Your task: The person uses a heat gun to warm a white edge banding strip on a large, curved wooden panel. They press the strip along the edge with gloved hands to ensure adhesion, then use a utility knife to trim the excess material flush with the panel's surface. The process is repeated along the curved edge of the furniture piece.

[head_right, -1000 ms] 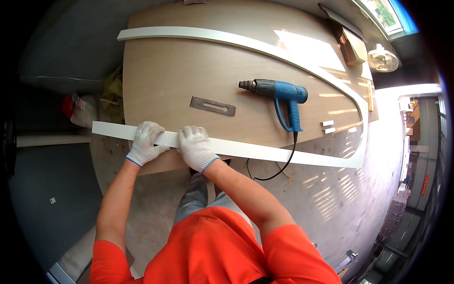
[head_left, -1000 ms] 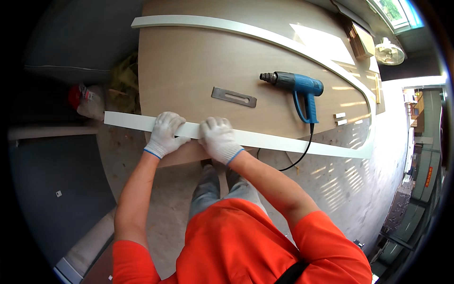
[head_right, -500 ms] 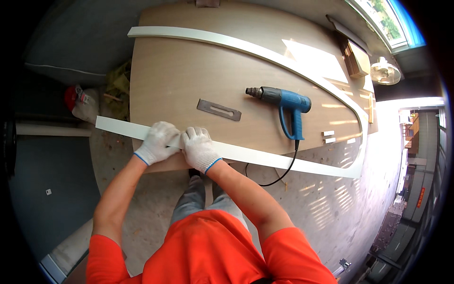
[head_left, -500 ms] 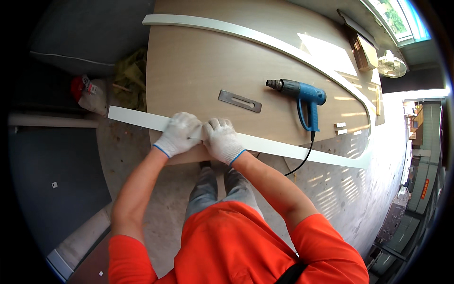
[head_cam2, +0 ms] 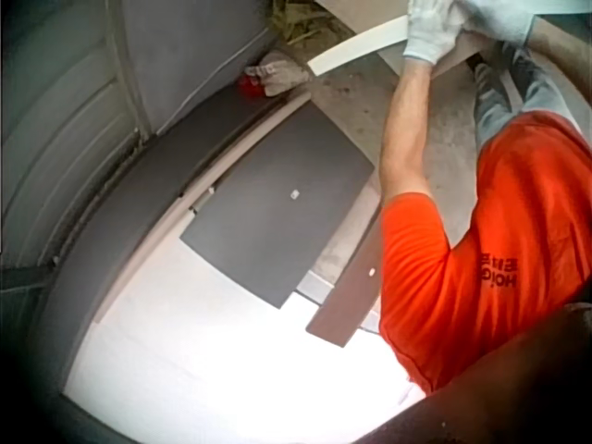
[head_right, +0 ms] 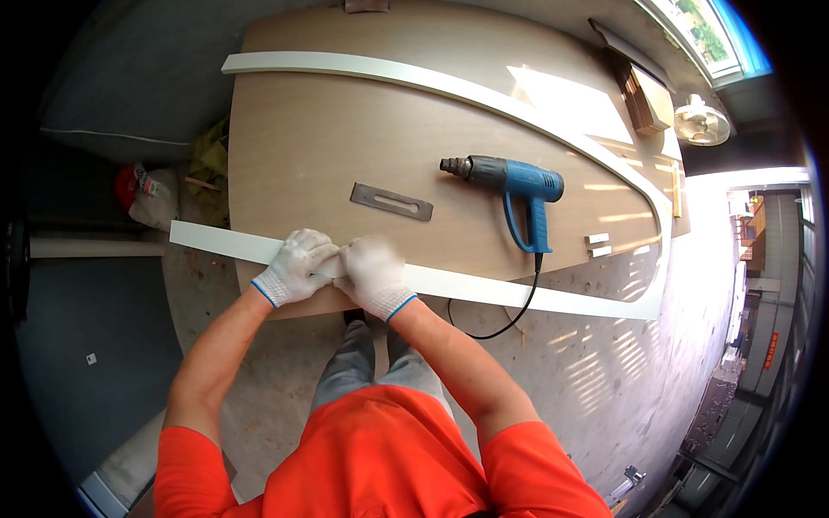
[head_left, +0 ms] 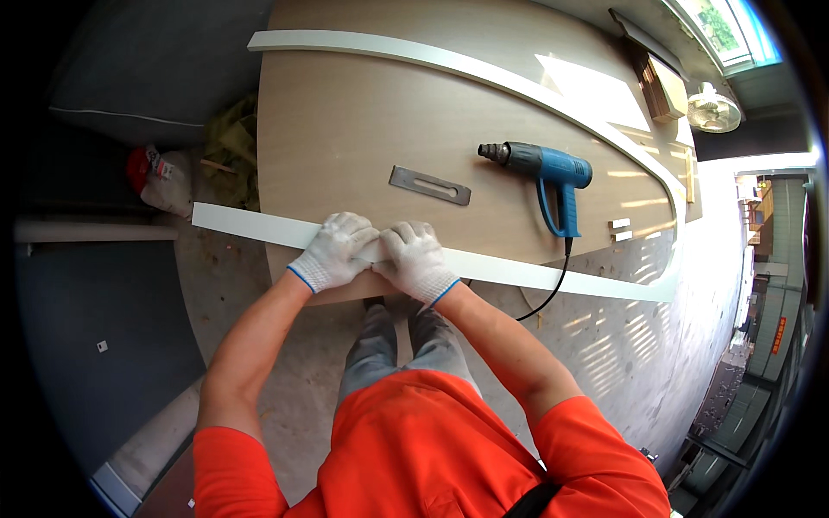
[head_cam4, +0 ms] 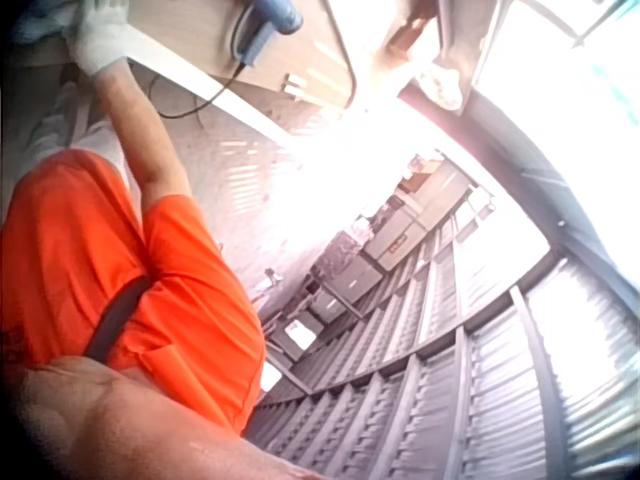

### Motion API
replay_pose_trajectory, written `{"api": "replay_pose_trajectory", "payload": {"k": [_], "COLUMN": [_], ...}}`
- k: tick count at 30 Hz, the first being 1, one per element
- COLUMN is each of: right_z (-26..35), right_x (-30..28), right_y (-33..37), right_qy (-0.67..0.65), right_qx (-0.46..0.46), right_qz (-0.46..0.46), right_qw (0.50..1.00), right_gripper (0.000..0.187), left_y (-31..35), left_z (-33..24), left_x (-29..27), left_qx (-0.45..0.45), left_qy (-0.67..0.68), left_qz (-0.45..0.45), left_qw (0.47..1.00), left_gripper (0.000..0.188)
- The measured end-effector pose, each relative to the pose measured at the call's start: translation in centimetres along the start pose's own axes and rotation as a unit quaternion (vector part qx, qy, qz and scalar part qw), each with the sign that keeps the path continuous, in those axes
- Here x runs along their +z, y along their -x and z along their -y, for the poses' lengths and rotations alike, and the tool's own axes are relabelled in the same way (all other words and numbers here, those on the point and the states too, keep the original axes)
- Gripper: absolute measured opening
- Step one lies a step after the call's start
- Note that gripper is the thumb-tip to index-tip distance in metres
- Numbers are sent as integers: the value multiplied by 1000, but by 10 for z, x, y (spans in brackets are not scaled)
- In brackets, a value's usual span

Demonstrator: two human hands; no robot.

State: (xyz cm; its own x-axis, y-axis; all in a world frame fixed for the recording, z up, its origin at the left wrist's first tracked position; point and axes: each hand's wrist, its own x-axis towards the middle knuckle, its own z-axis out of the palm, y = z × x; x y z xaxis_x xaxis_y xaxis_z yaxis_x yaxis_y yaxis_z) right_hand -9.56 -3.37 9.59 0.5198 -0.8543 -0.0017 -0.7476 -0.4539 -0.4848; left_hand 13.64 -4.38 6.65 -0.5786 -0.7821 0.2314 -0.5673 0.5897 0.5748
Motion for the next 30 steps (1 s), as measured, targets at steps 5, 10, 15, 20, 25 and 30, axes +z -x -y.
{"api": "replay_pose_trajectory", "payload": {"k": [5, 10, 15, 20, 25, 30], "right_z": [-3, -2, -8, -34, -32, 15], "right_x": [8, 7, -3, -27, -39, 15], "right_y": [8, 2, 16, 51, 70, 23], "right_qy": [-26, -30, 24, 61, 94, 100], "right_qx": [-21, -66, -34, -6, 94, 43], "right_qz": [-103, -75, -51, -68, -31, -78], "right_qw": [994, 995, 998, 996, 991, 991], "right_gripper": [52, 54, 54, 55, 50, 27], "left_y": [5, 2, 3, 1, 2, -2], "left_z": [-3, -4, -6, -7, -10, -9], "left_x": [-1, 0, -2, -6, -7, -3], "left_qx": [-21, -26, -41, -39, -44, -38], "left_qy": [5, -17, -14, -21, -16, -37], "left_qz": [-30, -41, -24, -10, -14, -12], "left_qw": [999, 999, 999, 999, 999, 999], "left_gripper": [59, 55, 55, 58, 57, 46]}}
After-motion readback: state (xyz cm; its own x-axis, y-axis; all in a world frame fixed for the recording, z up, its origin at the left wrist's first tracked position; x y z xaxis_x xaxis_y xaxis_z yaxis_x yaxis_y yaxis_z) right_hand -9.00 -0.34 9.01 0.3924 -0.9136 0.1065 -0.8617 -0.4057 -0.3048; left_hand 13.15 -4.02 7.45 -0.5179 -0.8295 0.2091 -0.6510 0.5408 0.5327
